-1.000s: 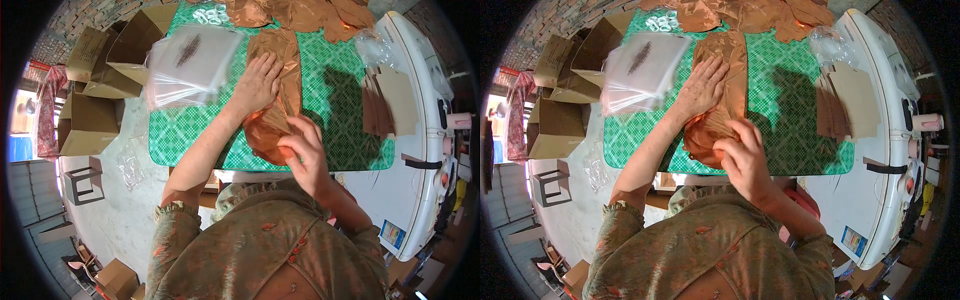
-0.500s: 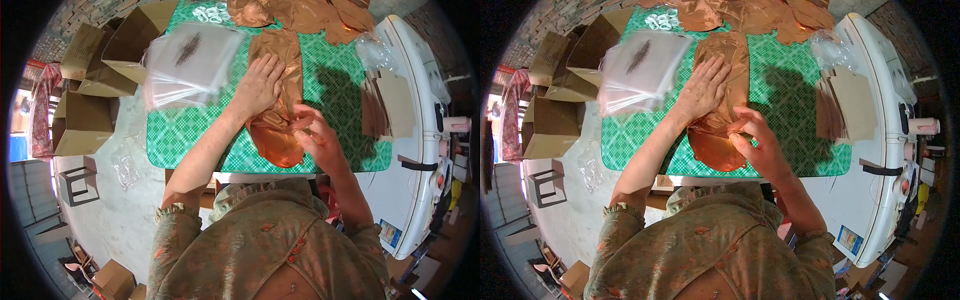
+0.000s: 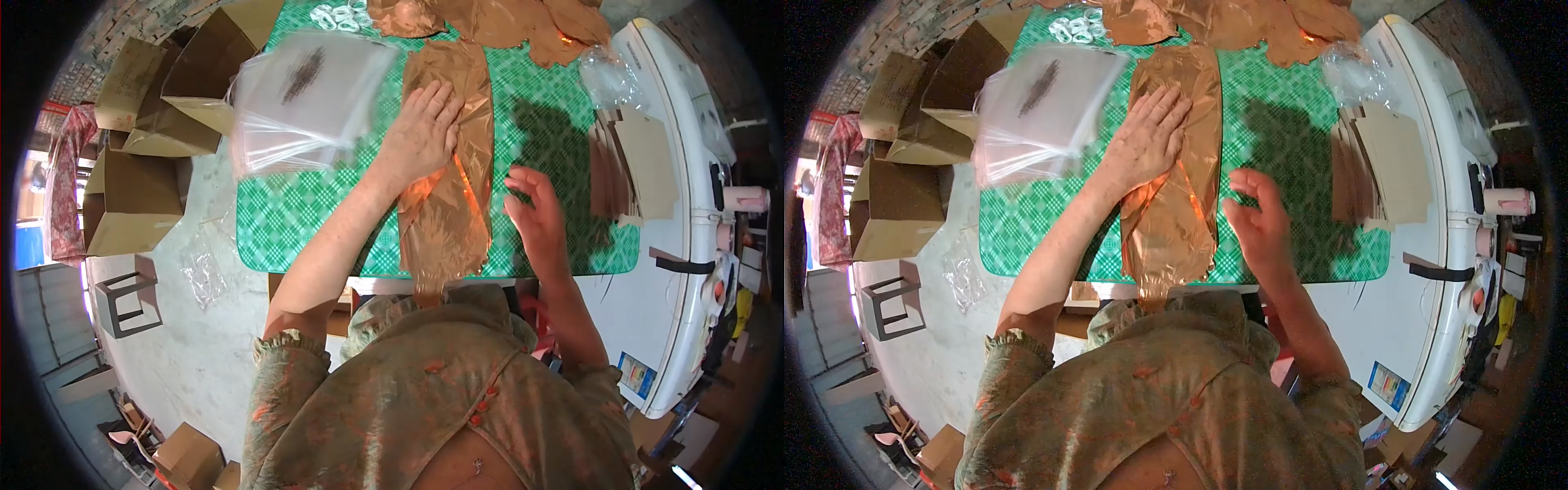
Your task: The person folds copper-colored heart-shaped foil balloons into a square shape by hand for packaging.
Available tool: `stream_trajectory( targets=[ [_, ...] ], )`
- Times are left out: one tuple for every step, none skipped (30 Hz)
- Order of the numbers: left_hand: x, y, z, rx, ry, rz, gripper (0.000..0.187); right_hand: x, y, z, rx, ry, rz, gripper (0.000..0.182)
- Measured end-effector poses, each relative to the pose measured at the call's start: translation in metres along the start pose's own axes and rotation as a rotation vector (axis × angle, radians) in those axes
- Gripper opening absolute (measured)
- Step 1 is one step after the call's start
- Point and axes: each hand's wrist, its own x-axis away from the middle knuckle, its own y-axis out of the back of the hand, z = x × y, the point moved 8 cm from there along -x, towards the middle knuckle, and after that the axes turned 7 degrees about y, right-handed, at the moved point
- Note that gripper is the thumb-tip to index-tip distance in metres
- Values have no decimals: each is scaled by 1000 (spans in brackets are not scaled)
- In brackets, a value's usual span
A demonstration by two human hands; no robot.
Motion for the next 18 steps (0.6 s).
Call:
stream_trajectory(
  targets=[
    [1,-1,0,-10,-2,0,51,5,-1,13,229,152,88,52],
    [2,0,-1,2,-13,-16,51,13,-4,25,458,299,181,56],
    [2,0,0,15,-23,-32,50,23,-12,34,684,447,278,61],
    [2,0,1,26,-35,-50,50,34,-19,38,809,510,344,69],
    [2,-1,1,21,-37,-56,50,42,-23,38,879,551,390,69],
    [2,-1,2,15,-40,-64,49,50,-27,37,948,596,435,69],
    [2,-1,1,8,-44,-73,49,56,-31,36,1017,642,481,69],
    [2,-2,2,14,-44,-77,49,58,-30,33,1007,672,472,68],
    [2,-2,2,17,-43,-83,49,59,-28,29,1006,726,456,67],
    [3,-1,2,20,-43,-88,49,59,-26,22,1002,781,438,67],
    [5,-3,3,19,-35,-78,49,59,-27,24,999,834,418,66],
    [4,-3,3,17,-30,-73,49,55,-25,26,974,800,394,67],
    [2,-4,4,16,-28,-71,49,52,-23,26,963,741,370,68],
    [1,-5,4,17,-29,-71,49,50,-20,26,951,683,345,69],
    [1,-6,5,18,-29,-70,49,48,-18,26,938,624,321,70],
    [1,-7,5,19,-29,-67,49,46,-17,26,908,575,312,69],
    [1,-7,5,24,-25,-63,49,43,-17,27,878,525,302,68],
    [1,-6,5,29,-20,-58,49,42,-18,27,847,475,292,67]
  ],
)
